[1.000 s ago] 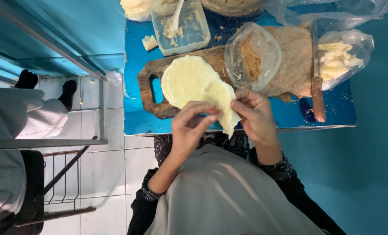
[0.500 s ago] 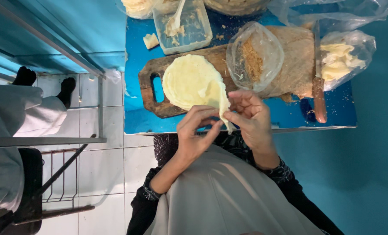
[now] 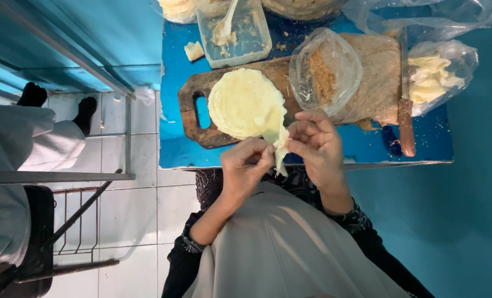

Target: The person sits at a small table and peels apart thin layers of round flat pastry discs by hand, stacking the separated pieces. They then use a knife to cut the pastry pieces on a wooden cutting board and place the cut pieces aside.

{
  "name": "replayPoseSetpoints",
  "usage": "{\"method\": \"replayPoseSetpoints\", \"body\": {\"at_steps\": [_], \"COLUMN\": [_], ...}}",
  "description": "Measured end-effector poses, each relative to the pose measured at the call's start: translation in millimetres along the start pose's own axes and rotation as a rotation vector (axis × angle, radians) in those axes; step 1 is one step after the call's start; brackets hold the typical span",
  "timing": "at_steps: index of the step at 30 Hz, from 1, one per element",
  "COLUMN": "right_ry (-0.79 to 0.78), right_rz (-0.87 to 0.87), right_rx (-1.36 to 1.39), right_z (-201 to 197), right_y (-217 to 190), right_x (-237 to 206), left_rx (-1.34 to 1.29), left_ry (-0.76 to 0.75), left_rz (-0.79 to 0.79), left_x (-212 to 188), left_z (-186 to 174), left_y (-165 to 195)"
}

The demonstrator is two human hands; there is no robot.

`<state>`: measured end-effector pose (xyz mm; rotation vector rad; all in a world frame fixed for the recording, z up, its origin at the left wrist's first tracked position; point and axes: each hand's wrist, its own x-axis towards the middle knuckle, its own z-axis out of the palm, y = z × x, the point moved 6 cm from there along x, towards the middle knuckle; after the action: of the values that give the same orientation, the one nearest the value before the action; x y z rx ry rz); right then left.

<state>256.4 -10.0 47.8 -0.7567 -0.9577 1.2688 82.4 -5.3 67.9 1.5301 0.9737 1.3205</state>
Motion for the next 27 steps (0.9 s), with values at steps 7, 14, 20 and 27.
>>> {"method": "replayPoseSetpoints", "body": {"at_steps": [7, 14, 20, 27], "right_ry": [-0.027, 0.088, 0.073, -0.020], "right_rz": [-0.028, -0.036, -0.119, -0.065], "right_rx": [0.097, 0.000, -0.062, -0.111], "right_z": [11.7, 2.2, 5.7, 3.9], "right_y": [0.3, 2.8, 1.5, -14.8], "right_x": [-6.0, -1.3, 4.8, 31.1], "left_rx": [0.083, -0.027, -0.205, -0.310], "left_ry": [0.098, 0.074, 0.047, -0.077], "left_rz": [0.119, 0.079, -0.045, -0.085], "left_x": [-1.0, 1.7, 7.2, 40.3], "left_z": [0.9, 4.3, 6.9, 4.0], "left_y": [4.6, -5.7, -20.1, -19.4]}}
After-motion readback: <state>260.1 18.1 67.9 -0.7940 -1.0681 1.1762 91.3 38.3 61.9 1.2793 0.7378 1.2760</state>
